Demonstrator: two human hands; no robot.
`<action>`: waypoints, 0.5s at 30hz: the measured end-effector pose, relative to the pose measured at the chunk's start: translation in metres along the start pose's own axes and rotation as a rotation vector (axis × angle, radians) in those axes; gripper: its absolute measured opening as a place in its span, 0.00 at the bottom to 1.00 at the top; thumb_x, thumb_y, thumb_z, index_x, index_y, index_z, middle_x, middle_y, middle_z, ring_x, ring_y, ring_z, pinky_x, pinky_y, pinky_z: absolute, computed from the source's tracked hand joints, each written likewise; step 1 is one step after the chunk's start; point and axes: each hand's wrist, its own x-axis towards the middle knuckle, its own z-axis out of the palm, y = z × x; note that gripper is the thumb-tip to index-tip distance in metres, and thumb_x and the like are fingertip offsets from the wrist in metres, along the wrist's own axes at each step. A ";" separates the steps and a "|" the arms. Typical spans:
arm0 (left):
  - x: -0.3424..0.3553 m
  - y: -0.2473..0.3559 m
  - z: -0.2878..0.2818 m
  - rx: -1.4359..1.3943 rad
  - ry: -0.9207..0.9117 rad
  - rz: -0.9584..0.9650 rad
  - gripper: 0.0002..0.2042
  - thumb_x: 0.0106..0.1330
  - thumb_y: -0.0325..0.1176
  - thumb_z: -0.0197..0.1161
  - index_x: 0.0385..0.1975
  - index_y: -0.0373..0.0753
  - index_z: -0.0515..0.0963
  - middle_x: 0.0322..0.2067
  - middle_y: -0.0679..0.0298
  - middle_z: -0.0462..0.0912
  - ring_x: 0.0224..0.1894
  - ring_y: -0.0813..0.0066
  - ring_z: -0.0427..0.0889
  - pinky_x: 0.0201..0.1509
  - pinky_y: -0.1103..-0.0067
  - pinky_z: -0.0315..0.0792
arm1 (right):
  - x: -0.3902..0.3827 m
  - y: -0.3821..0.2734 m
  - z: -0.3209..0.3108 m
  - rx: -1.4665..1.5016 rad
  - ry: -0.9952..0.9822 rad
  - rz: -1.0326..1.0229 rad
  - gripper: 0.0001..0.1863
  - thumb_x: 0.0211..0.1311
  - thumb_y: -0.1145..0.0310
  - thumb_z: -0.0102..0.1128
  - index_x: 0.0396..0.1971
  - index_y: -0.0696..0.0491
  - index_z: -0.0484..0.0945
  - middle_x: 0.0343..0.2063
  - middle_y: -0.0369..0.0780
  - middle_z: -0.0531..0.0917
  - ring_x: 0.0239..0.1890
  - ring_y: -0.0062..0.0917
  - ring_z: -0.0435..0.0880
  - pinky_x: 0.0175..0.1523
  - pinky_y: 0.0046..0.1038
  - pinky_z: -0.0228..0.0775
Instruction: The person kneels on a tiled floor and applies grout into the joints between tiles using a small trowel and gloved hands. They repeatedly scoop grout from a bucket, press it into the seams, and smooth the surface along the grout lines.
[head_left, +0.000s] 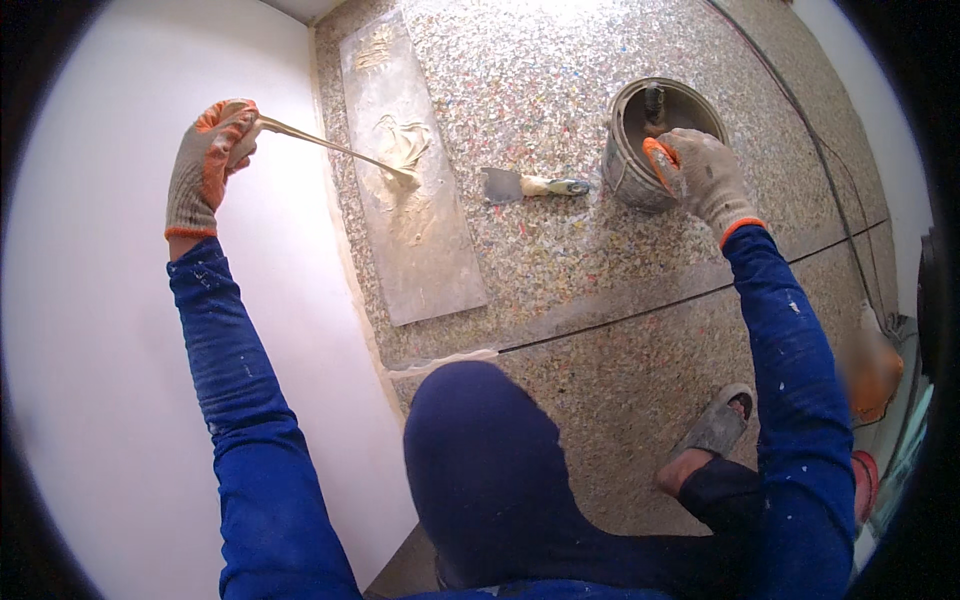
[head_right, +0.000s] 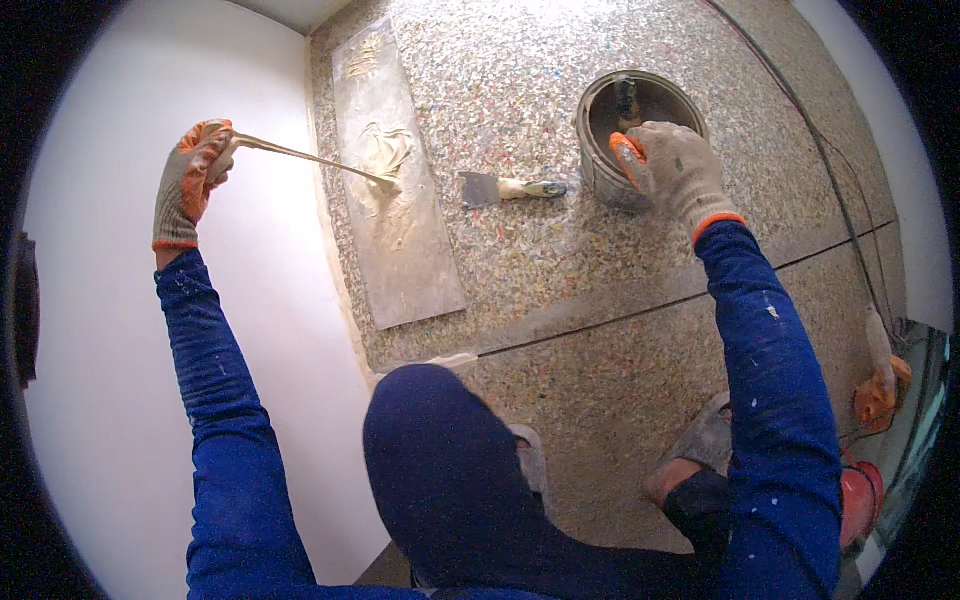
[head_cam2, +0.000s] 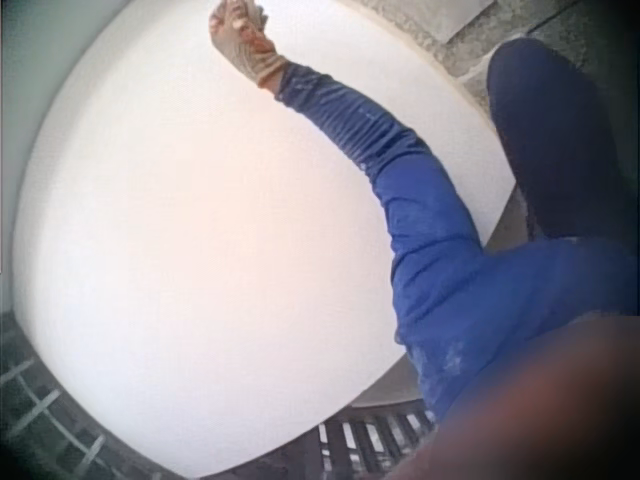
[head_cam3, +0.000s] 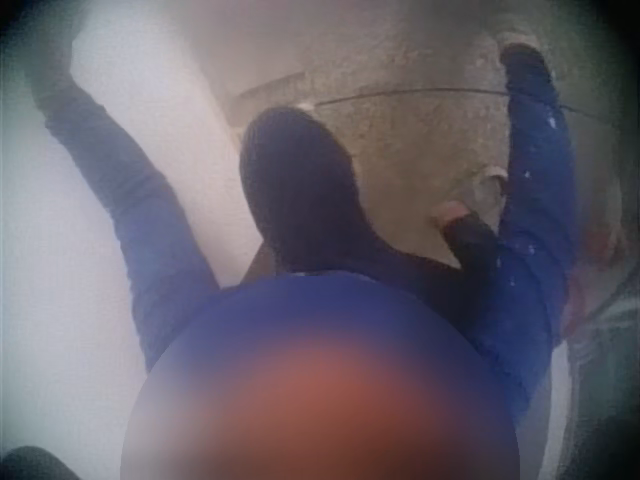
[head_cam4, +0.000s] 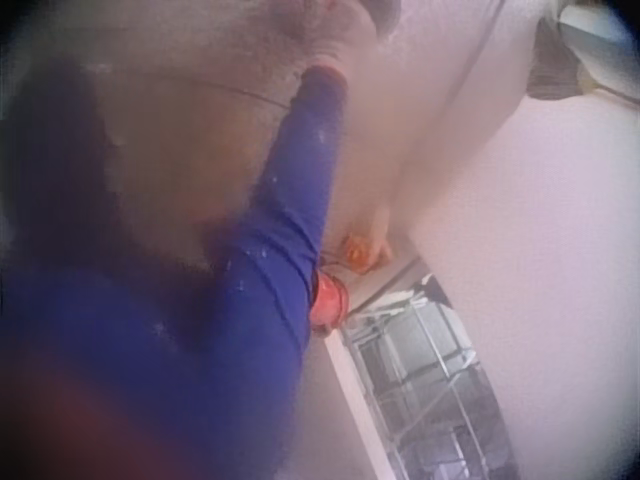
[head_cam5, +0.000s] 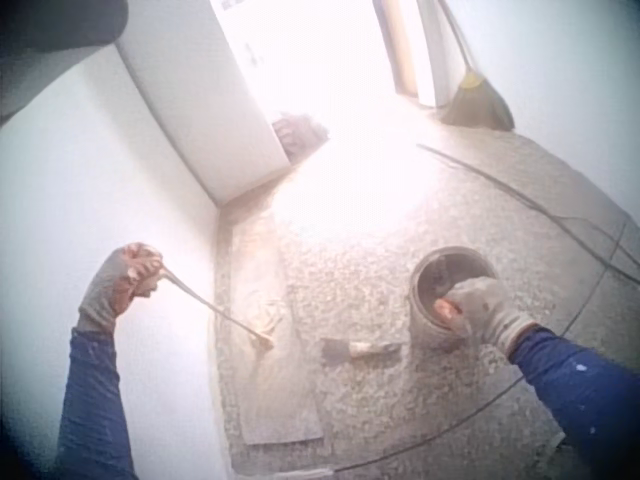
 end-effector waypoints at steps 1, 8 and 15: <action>0.000 0.010 -0.001 0.098 0.044 0.014 0.18 0.68 0.43 0.69 0.52 0.41 0.80 0.34 0.66 0.82 0.33 0.81 0.80 0.33 0.82 0.78 | -0.001 0.002 0.002 0.023 0.049 -0.032 0.14 0.68 0.57 0.62 0.41 0.52 0.85 0.38 0.42 0.86 0.43 0.40 0.86 0.50 0.39 0.78; -0.032 0.033 -0.010 0.384 0.129 -0.015 0.17 0.70 0.43 0.64 0.53 0.42 0.80 0.40 0.65 0.85 0.35 0.78 0.81 0.36 0.79 0.81 | 0.004 0.029 0.031 0.429 0.341 -0.142 0.14 0.69 0.59 0.63 0.44 0.52 0.85 0.41 0.43 0.88 0.42 0.34 0.88 0.49 0.33 0.80; -0.075 -0.110 0.089 -0.345 -0.054 -0.298 0.18 0.71 0.50 0.59 0.47 0.42 0.80 0.40 0.66 0.80 0.38 0.75 0.82 0.38 0.79 0.83 | 0.019 0.002 0.017 0.867 0.412 -0.193 0.16 0.74 0.63 0.60 0.53 0.56 0.82 0.47 0.42 0.87 0.47 0.24 0.86 0.51 0.25 0.78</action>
